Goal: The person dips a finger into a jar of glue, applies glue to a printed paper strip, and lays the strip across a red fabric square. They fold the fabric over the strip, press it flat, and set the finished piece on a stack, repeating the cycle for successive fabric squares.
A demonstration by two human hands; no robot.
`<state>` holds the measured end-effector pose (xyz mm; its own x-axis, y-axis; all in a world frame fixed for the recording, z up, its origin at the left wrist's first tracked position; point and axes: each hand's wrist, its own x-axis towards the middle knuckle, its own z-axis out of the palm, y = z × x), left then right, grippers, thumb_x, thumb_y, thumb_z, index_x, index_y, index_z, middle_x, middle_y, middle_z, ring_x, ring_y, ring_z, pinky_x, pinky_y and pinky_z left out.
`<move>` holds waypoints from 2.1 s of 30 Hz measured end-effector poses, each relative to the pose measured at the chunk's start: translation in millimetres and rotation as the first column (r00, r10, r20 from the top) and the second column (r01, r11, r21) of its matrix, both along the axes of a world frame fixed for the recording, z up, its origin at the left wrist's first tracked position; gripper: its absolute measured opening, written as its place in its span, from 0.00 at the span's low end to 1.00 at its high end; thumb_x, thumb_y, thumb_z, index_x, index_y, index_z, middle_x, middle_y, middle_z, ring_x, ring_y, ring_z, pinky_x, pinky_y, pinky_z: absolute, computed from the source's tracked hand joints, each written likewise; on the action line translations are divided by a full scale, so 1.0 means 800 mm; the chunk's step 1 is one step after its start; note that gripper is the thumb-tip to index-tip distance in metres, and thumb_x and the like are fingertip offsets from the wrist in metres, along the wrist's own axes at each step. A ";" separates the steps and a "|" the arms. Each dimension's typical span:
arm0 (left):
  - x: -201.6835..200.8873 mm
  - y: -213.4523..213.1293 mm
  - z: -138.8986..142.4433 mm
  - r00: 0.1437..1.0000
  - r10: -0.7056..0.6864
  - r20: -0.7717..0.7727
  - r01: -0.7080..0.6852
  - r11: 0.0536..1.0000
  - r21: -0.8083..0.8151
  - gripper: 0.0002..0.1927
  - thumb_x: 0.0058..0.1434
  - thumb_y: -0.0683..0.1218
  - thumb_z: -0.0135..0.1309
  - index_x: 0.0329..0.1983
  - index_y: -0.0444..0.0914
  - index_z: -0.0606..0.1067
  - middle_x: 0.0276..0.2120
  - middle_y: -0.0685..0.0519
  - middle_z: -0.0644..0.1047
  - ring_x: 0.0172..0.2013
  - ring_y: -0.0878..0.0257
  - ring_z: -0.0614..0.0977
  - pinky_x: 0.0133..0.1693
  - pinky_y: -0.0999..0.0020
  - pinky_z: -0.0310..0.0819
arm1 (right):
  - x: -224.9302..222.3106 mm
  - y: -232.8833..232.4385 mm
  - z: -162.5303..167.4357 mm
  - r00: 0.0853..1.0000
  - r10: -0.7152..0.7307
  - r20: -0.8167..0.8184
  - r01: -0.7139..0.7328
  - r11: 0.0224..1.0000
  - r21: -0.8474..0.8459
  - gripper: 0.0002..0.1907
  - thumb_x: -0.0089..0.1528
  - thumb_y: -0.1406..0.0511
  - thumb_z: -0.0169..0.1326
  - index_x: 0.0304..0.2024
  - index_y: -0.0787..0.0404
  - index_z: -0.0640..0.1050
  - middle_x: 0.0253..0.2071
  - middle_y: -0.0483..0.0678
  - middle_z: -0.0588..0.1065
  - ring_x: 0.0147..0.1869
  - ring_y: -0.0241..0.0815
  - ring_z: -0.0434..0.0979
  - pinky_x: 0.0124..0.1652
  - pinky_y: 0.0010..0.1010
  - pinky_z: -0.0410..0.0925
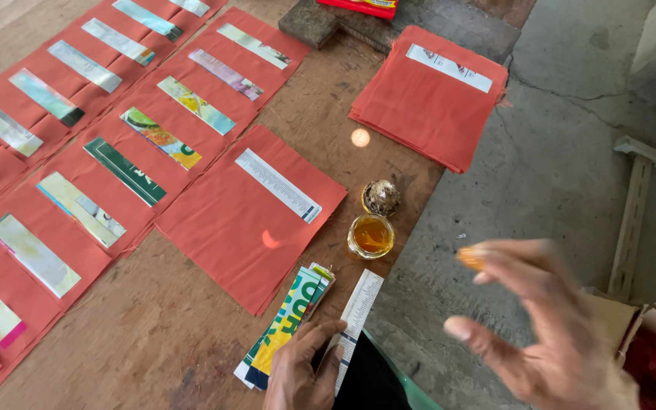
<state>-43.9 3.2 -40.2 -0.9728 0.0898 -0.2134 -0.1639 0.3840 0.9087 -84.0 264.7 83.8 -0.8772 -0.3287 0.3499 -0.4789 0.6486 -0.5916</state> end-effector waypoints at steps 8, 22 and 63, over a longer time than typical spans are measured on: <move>-0.005 -0.001 0.018 0.998 -0.015 0.061 0.016 1.000 -0.009 0.18 0.56 0.38 0.58 0.51 0.39 0.81 0.43 0.50 0.85 0.45 0.56 0.88 0.45 0.64 0.80 | -0.006 0.008 -0.161 0.714 0.299 0.633 -0.142 0.947 -0.287 0.49 0.57 0.50 0.62 0.75 0.47 0.54 0.58 0.47 0.76 0.58 0.43 0.77 0.55 0.41 0.74; -0.006 0.003 0.026 0.995 -0.024 0.097 0.029 0.999 -0.043 0.18 0.57 0.38 0.58 0.51 0.40 0.81 0.44 0.50 0.84 0.47 0.57 0.87 0.47 0.64 0.81 | 0.001 -0.003 -0.166 0.633 0.186 0.752 -0.105 0.982 -0.154 0.54 0.54 0.47 0.62 0.78 0.40 0.52 0.55 0.46 0.76 0.59 0.41 0.76 0.56 0.41 0.72; 0.065 -0.026 -0.018 0.886 0.339 -0.316 -0.397 0.907 -0.140 0.09 0.56 0.43 0.62 0.41 0.43 0.82 0.27 0.55 0.82 0.30 0.65 0.89 0.34 0.68 0.82 | 0.001 -0.030 -0.143 0.720 -0.131 0.682 -0.147 0.931 0.334 0.52 0.59 0.58 0.60 0.78 0.34 0.46 0.56 0.47 0.73 0.52 0.43 0.79 0.56 0.39 0.75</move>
